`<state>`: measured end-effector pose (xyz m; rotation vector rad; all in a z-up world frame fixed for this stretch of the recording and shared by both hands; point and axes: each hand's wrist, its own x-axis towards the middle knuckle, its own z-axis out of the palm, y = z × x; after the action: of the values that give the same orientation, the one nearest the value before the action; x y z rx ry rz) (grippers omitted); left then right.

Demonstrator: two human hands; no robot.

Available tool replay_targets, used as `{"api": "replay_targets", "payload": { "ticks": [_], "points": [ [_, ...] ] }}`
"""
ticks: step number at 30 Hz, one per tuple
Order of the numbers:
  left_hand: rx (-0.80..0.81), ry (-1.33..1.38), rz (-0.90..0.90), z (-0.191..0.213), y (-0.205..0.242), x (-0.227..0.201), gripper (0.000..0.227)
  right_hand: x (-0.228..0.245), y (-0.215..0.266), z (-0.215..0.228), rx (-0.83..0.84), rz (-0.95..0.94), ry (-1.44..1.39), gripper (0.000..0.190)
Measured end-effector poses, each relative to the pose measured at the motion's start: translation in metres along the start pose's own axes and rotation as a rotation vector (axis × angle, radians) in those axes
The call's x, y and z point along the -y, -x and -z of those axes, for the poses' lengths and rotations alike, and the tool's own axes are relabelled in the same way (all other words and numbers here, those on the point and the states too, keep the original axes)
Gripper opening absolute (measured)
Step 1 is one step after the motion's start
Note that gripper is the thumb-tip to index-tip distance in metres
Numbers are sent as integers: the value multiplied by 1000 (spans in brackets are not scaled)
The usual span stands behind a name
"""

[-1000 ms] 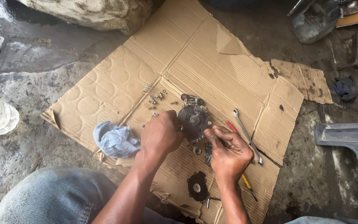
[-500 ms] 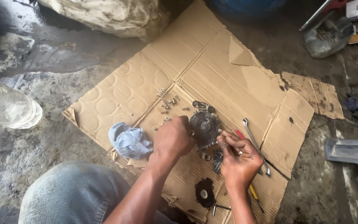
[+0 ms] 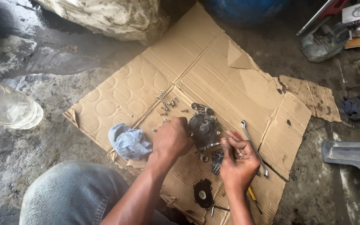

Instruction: Disassembling a mechanical component, likely a carburetor or pump, using various tools.

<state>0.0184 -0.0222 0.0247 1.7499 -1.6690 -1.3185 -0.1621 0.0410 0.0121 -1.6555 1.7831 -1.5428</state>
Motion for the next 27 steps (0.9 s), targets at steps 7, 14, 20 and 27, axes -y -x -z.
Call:
{"api": "replay_targets", "payload": {
  "ticks": [7, 14, 20, 27],
  "points": [
    [-6, -17, 9, -2, -4, -1, 24, 4, 4, -7, -117, -104, 9, 13],
    [-21, 1, -10, -4, -4, 2, 24, 13, -4, -5, -76, -48, 3, 12],
    [-39, -8, -13, -1, -2, 4, 26, 35, -63, -1, -107, -70, -269, 11],
    [-29, 26, 13, 0, -8, 0, 23, -13, -93, -39, 256, 126, -195, 13]
  ]
}}
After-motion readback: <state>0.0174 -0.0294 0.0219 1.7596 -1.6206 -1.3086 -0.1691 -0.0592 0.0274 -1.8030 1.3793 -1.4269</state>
